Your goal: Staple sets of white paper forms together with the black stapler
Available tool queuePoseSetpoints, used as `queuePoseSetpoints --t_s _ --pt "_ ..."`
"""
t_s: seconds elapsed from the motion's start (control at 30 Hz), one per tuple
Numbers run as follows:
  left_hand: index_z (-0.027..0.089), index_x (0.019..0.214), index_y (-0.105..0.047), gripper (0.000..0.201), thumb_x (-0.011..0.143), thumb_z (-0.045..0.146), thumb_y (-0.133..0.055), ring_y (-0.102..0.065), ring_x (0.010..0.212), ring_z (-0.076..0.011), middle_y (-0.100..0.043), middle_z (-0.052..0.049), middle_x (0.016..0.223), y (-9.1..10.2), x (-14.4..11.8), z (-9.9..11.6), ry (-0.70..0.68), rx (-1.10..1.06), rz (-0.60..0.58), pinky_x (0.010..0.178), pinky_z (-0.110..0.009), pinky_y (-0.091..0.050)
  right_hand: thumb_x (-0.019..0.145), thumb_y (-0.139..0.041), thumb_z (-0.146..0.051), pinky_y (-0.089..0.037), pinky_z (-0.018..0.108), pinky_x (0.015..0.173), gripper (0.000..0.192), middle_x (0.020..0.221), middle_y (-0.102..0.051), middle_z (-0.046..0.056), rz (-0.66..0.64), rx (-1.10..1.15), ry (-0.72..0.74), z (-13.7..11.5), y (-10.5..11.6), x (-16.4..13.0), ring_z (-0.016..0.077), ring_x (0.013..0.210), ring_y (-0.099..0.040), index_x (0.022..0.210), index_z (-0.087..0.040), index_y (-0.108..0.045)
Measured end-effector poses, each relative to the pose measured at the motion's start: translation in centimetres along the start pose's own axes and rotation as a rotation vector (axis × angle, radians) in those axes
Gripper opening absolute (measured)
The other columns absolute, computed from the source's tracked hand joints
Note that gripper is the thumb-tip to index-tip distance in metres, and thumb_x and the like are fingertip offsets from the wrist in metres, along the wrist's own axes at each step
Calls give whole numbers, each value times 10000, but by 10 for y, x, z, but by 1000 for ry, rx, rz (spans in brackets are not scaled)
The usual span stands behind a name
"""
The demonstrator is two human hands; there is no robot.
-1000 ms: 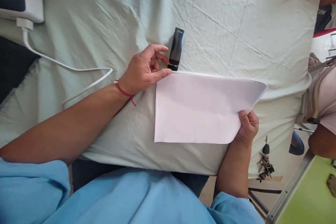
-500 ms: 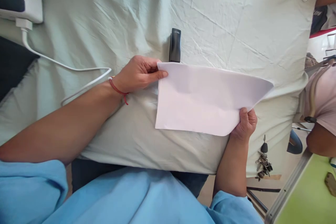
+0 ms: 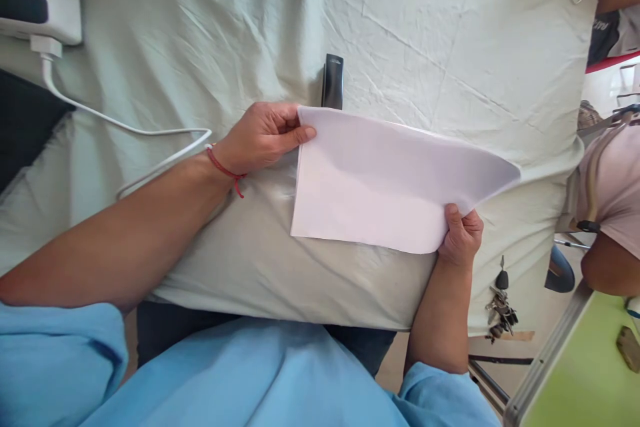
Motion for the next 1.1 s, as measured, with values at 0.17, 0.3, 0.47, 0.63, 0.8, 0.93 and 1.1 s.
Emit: queuePoseSetpoints --t_s 0.17,0.3,0.47,0.63,0.8,0.93,1.1 --pt "220 907 -717 342 860 436 -978 -672 777 -167 -742 0 851 0 -1 3 33 -5 -122 710 -300 -544 757 -1081 -564 -778 456 992 364 913 -866 21 47 5 69 6 0 5 260 1018 -847 837 -303 -841" --pt "215 836 -694 288 899 431 -873 -593 725 -155 -674 7 773 0 -1 6 53 93 -118 665 -300 -457 772 -1077 -579 -769 477 1052 375 943 -868 35 38 11 71 4 -4 4 280 1097 -860 854 -301 -839" --pt "231 784 -628 524 923 602 -971 -528 731 -148 -623 5 772 0 1 5 43 54 -24 647 -308 -406 721 -1135 -593 -750 427 1065 483 998 -883 48 -13 -11 17 0 -9 1 251 1117 -839 946 -252 -876" --pt "245 731 -562 639 969 671 -976 -403 688 -132 -498 20 732 1 2 1 -2 49 5 618 -334 -284 649 -1168 -533 -733 412 968 579 1022 -870 55 -81 -75 -92 -5 -5 0 252 1052 -817 1019 -211 -859" --pt "251 746 -541 728 990 785 -971 -467 726 -166 -520 4 742 2 1 -1 -19 58 -17 628 -346 -363 639 -1140 -462 -699 380 807 531 953 -842 44 -92 -122 -183 -9 -2 0 247 924 -791 1001 -215 -841" --pt "245 731 -535 780 987 849 -956 -418 710 -155 -483 10 734 2 2 -1 -34 69 -53 619 -345 -341 679 -1147 -583 -720 361 852 569 990 -865 52 -97 -132 -162 -9 -8 1 234 976 -812 998 -205 -866" --pt "254 737 -535 679 1057 719 -912 -364 681 -158 -409 17 705 3 0 1 -13 74 -13 601 -355 -295 655 -1169 -618 -757 370 976 567 978 -885 46 -47 -56 -86 -5 -16 2 236 1062 -842 945 -218 -891"
Point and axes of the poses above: each hand's wrist, its own x-axis towards the middle knuckle, its own y-axis out of the back of the hand, z = x × y, the point moved 1 cm from there along x, towards the middle knuckle
